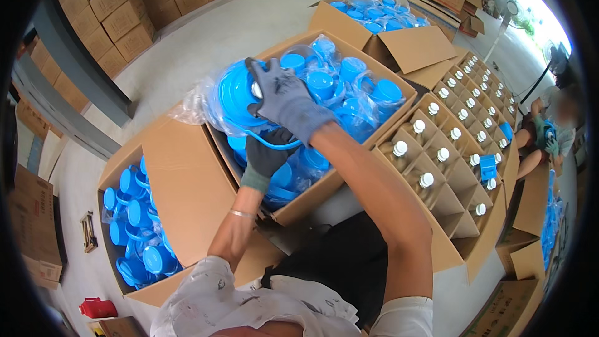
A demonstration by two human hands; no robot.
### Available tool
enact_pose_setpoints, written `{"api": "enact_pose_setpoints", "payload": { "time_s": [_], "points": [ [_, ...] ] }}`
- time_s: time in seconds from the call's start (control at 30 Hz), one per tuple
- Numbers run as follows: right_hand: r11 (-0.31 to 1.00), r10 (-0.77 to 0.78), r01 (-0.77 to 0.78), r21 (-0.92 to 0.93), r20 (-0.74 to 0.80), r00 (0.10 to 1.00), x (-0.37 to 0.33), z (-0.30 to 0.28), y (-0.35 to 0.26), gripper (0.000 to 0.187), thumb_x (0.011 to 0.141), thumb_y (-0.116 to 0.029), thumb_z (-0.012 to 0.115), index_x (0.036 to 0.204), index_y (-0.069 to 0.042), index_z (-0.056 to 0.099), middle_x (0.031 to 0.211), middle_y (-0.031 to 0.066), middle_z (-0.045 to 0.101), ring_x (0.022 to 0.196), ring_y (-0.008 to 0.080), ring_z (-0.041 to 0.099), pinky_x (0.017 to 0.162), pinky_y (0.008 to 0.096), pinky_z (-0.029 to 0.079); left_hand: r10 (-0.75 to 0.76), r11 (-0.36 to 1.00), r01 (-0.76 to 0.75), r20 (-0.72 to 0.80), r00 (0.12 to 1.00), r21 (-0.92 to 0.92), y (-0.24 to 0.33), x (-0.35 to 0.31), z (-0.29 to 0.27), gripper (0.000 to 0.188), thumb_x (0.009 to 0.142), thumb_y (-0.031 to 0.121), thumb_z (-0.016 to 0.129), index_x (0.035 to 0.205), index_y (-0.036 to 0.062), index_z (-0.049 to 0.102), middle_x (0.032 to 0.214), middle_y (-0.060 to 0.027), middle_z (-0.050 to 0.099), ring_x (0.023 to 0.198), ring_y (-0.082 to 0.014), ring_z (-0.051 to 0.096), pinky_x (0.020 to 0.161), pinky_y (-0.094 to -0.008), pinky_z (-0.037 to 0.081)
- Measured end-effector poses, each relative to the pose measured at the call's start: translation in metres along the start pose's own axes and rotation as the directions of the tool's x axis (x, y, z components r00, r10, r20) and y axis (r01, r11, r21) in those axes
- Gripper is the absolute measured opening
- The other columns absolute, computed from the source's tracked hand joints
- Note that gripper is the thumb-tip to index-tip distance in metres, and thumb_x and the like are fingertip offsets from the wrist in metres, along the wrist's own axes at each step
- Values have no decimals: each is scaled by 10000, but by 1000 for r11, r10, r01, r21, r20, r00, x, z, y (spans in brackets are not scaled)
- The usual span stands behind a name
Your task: The person assembles blue water bottles by inserting stainless steel inner bottles into blue plastic outer shells, then placing them into cardboard boxes. The person handles the bottles one at a time, repeating the process across multiple boxes.
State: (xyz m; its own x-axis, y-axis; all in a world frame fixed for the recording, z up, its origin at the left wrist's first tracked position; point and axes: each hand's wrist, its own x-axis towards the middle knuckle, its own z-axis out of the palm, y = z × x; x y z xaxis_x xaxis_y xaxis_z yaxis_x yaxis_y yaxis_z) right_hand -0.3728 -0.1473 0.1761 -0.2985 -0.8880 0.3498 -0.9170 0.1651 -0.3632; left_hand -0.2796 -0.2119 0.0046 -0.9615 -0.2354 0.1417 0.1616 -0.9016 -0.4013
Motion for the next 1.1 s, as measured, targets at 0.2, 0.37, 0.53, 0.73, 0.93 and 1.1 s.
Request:
{"api": "enact_pose_setpoints", "payload": {
  "time_s": [0.2,0.37,0.53,0.73,0.93,1.1],
  "points": [
    [950,-311,311,-18,-11,950,45,49,19,713,779,-276,684,1402,-143,362,1356,251,398,1223,436,429,970,447,431,88,878,-174,207,974,446,64,1,27,208,879,121,542,1020,-23,494,1017,-151,586,933,-252,538,794,-323,469],
    [940,-320,341,-14,-378,869,-15,62,87,586,777,-212,694,1296,-74,459,1225,196,497,1084,370,515,901,425,454,131,980,-133,21,991,145,166,32,3,60,870,55,529,869,1,554,1043,-174,571,973,-290,544,836,-348,487],
    [979,185,-197,-60,-163,969,-119,120,199,573,820,-346,624,1290,-65,457,1282,203,458,1157,393,459,971,482,393,483,874,-470,-126,866,120,191,54,-32,412,889,187,505,1262,18,461,1182,-186,563,1131,-347,527,993,-468,440],
    [942,304,-315,-112,-106,947,-128,140,196,544,843,-384,554,1283,-78,465,1303,170,460,1179,348,457,1014,458,349,215,-157,-285,314,925,946,106,103,33,423,979,251,468,1337,28,433,1239,-168,553,1179,-266,536,1013,-362,434],
    [933,355,-359,-30,-89,931,-120,134,188,422,860,-343,552,1196,-89,527,1210,132,527,1090,321,526,905,438,443,465,-880,436,158,871,190,148,210,-34,841,806,452,629,1441,33,270,1257,-221,542,1156,-357,539,974,-419,421],
    [910,411,-414,-21,-70,909,-117,129,190,346,843,-324,537,1111,-106,551,1103,113,561,1008,314,561,850,446,462,445,-892,449,73,892,-53,130,215,-11,759,834,369,589,1432,20,279,1207,-266,560,1084,-380,578,926,-418,447]
  ]
}}
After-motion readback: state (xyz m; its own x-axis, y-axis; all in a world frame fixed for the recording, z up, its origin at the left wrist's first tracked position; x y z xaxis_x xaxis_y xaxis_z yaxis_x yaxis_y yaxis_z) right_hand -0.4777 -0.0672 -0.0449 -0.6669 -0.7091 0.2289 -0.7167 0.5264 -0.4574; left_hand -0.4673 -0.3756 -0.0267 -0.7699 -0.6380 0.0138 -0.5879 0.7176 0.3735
